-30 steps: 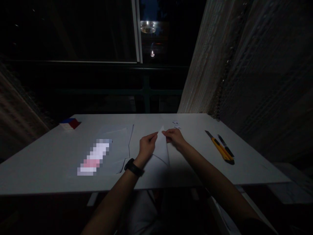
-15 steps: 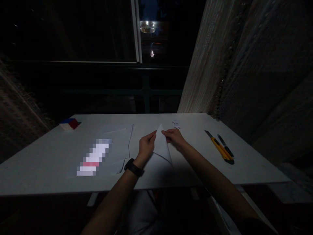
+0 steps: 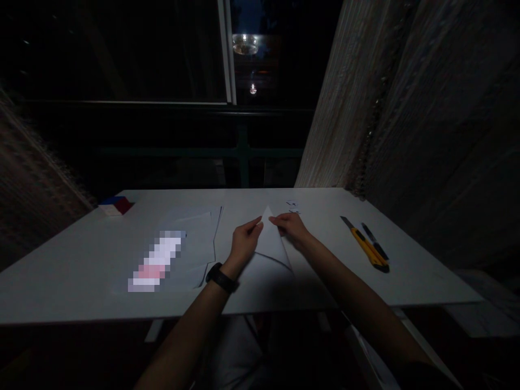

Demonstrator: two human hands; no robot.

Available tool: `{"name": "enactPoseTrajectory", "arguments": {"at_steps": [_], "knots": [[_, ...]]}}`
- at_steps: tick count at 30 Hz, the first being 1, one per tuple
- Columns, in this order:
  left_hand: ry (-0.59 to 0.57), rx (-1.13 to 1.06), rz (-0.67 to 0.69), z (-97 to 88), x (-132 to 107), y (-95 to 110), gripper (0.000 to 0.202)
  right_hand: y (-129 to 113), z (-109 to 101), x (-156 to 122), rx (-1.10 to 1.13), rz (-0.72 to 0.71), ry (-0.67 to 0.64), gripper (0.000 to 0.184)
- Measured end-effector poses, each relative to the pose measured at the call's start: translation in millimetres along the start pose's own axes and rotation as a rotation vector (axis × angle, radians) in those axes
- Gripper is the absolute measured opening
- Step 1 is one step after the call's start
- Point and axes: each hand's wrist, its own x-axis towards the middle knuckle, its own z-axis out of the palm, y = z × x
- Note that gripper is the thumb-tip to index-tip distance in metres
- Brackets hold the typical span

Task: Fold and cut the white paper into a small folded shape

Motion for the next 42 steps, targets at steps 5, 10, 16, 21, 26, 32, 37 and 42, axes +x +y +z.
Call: {"name": "enactPoseTrajectory", "arguments": {"at_steps": [5, 10, 16, 21, 26, 32, 37, 42], "knots": [[0.054, 0.029, -0.021, 0.2, -1.1, 2.5, 0.033, -1.4, 1.2, -2.3, 0.005, 0.019, -0.017, 0.036], [0.1, 0.07, 0.023, -0.7, -1.9, 5.4, 0.028, 3.0, 5.5, -3.8, 0.038, 0.045, -0.065, 0.038], [0.08, 0.038, 0.043, -0.1, -1.7, 5.2, 0.029, 2.2, 4.4, -2.3, 0.0, 0.007, -0.062, 0.038], [0.102, 0.099, 0.072, -1.4, -2.5, 6.0, 0.029, 3.2, 3.2, -2.0, 0.008, 0.032, -0.09, 0.038], [0.116, 0.116, 0.068, -2.6, -2.6, 6.6, 0.028, 3.2, 5.2, -3.9, -0.009, 0.046, -0.087, 0.037], [0.066, -0.034, -0.003, -1.4, -1.8, 7.9, 0.031, -1.5, 1.8, -3.9, -0.049, 0.002, -0.07, 0.036], [0.079, -0.057, -0.008, -1.3, -1.1, 5.9, 0.032, -1.8, 0.3, -3.9, -0.048, 0.034, -0.077, 0.037], [0.121, -0.04, 0.01, -3.2, -0.5, 6.4, 0.032, -0.5, 1.0, -6.1, -0.053, 0.085, -0.142, 0.035]]}}
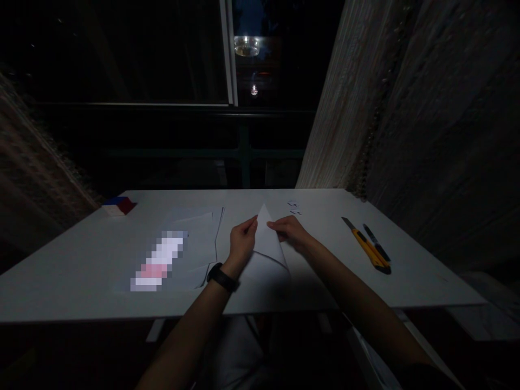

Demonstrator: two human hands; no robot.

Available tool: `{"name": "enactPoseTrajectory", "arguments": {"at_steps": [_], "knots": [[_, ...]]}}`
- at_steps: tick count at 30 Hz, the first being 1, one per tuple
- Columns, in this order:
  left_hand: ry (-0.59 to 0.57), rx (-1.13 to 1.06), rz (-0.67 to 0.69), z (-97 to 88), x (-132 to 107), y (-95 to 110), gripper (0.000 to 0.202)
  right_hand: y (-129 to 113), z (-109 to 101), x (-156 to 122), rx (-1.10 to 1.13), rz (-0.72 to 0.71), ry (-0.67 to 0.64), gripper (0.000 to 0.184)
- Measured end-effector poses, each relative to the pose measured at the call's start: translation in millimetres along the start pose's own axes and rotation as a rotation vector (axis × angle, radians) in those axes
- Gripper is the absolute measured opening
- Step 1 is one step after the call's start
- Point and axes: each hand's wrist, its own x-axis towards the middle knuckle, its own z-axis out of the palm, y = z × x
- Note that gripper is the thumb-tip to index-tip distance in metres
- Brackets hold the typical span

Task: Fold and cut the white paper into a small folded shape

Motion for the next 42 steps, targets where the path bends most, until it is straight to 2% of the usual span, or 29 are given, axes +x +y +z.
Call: {"name": "enactPoseTrajectory", "arguments": {"at_steps": [7, 12, 18, 23, 30, 37, 42], "knots": [[-0.023, -0.193, -0.129, 1.4, -1, 5, 0.035, -4, -4, 0, -0.014, -0.016, 0.006, 0.034], [-0.058, -0.371, -0.275, 3.3, -3, 10, 0.048, -4, -12, 2, -0.019, -0.024, -0.032, 0.033], [-0.108, -0.413, -0.355, 1.6, -4, 8, 0.03, -7, -22, 2, -0.061, -0.061, -0.099, 0.031], [-0.2, -0.344, -0.406, 1.2, -5, 9, 0.031, -1, -28, 4, -0.052, -0.041, -0.093, 0.031], [-0.074, -0.273, -0.379, 2.5, -5, 12, 0.029, 6, -32, 8, -0.006, 0.023, -0.125, 0.035], [-0.166, -0.402, -0.453, 0.7, -5, 15, 0.031, -1, -31, 5, -0.079, -0.015, -0.06, 0.035], [-0.107, -0.404, -0.45, -0.9, -5, 17, 0.028, -1, -29, 5, -0.063, 0.016, -0.055, 0.036]]}}
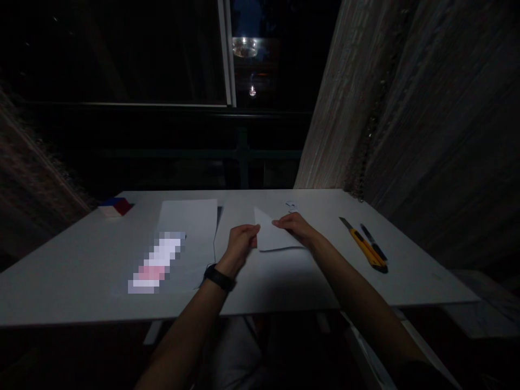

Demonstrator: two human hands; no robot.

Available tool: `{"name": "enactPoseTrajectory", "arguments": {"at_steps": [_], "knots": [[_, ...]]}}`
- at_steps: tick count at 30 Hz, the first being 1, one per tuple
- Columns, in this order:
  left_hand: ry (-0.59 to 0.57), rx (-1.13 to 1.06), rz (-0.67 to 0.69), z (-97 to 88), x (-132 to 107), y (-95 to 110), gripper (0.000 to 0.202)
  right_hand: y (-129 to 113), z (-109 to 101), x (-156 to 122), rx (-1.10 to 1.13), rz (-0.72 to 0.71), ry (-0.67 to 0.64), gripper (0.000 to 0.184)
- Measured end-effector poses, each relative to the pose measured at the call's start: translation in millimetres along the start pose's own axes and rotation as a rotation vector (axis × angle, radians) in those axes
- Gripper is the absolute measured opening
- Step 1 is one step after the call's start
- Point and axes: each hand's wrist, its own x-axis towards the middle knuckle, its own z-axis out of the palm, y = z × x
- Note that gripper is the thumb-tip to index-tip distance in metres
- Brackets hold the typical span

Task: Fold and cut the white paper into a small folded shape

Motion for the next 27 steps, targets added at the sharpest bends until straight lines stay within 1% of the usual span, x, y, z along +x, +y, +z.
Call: {"name": "enactPoseTrajectory", "arguments": {"at_steps": [4, 8, 10, 12, 15, 18, 22, 24, 27], "knots": [[0.024, -0.009, 0.0, -1.2, 2, 0, 0.027, 2, -1, 2, -0.051, -0.048, 0.002, 0.037], [-0.016, -0.025, -0.036, -2.2, 3, -2, 0.03, -1, 0, 1, -0.124, -0.084, 0.037, 0.038], [-0.027, -0.018, -0.021, -3.1, 4, -4, 0.031, -3, 1, 0, -0.142, -0.095, 0.059, 0.038], [0.004, 0.008, 0.031, -4.5, 7, -7, 0.032, -4, 3, -1, -0.139, -0.117, 0.066, 0.039], [0.094, 0.065, 0.128, -6.5, 10, -10, 0.034, -3, 7, -2, -0.109, -0.111, 0.02, 0.041], [0.125, 0.09, 0.149, -6.6, 10, -9, 0.033, -2, 8, -1, -0.118, -0.097, 0.016, 0.044], [0.084, 0.033, 0.089, -4.5, 6, -5, 0.03, -3, 6, -1, -0.169, -0.106, 0.048, 0.043], [0.06, 0.005, 0.077, -4.0, 5, -4, 0.03, -5, 7, -3, -0.168, -0.099, 0.029, 0.043], [0.028, -0.016, 0.077, -4.0, 5, -4, 0.034, -9, 12, -7, -0.177, -0.09, -0.035, 0.041]]}}
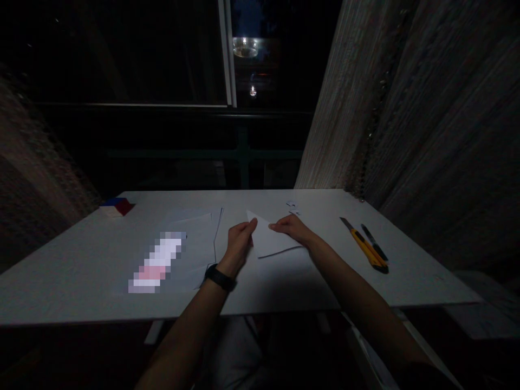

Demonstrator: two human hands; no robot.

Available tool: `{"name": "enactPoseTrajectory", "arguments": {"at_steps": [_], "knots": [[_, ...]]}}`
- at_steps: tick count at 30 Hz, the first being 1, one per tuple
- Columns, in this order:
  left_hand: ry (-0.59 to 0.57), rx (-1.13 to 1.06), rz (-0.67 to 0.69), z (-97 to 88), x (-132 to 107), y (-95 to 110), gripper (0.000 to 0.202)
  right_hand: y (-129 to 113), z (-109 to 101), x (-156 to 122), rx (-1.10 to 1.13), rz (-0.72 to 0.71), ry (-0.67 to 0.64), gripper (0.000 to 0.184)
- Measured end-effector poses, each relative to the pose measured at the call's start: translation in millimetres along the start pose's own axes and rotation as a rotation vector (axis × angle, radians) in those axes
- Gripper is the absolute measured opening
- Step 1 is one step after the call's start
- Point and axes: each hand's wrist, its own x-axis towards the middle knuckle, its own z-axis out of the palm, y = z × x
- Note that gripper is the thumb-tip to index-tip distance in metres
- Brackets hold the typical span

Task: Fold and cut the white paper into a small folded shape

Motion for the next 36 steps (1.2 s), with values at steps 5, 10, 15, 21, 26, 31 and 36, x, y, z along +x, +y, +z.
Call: {"name": "enactPoseTrajectory", "arguments": {"at_steps": [5, 10, 15, 21, 26, 31, 36], "knots": [[0.036, -0.064, -0.01, 2.6, -2, 3, 0.04, -1, 10, -2, 0.015, 0.013, -0.075, 0.038], [0.076, -0.142, -0.012, 5.5, -5, 9, 0.045, 2, 13, 0, 0.028, 0.008, -0.073, 0.039], [0.057, -0.17, -0.047, 5.4, -6, 12, 0.047, 0, 15, -2, 0.075, -0.003, -0.063, 0.039], [-0.101, -0.233, -0.144, 6.3, -5, 14, 0.055, 2, 17, 0, 0.123, -0.002, 0.01, 0.039], [-0.095, -0.186, -0.038, 3.5, -3, 7, 0.049, 6, 11, 5, 0.132, -0.019, 0.231, 0.04], [0.004, -0.029, 0.069, -2.2, 4, -5, 0.038, 7, 6, 9, 0.056, -0.07, 0.425, 0.042], [0.11, 0.119, 0.182, -3.0, 7, -8, 0.03, 12, 5, 13, 0.031, -0.087, 0.456, 0.043]]}}
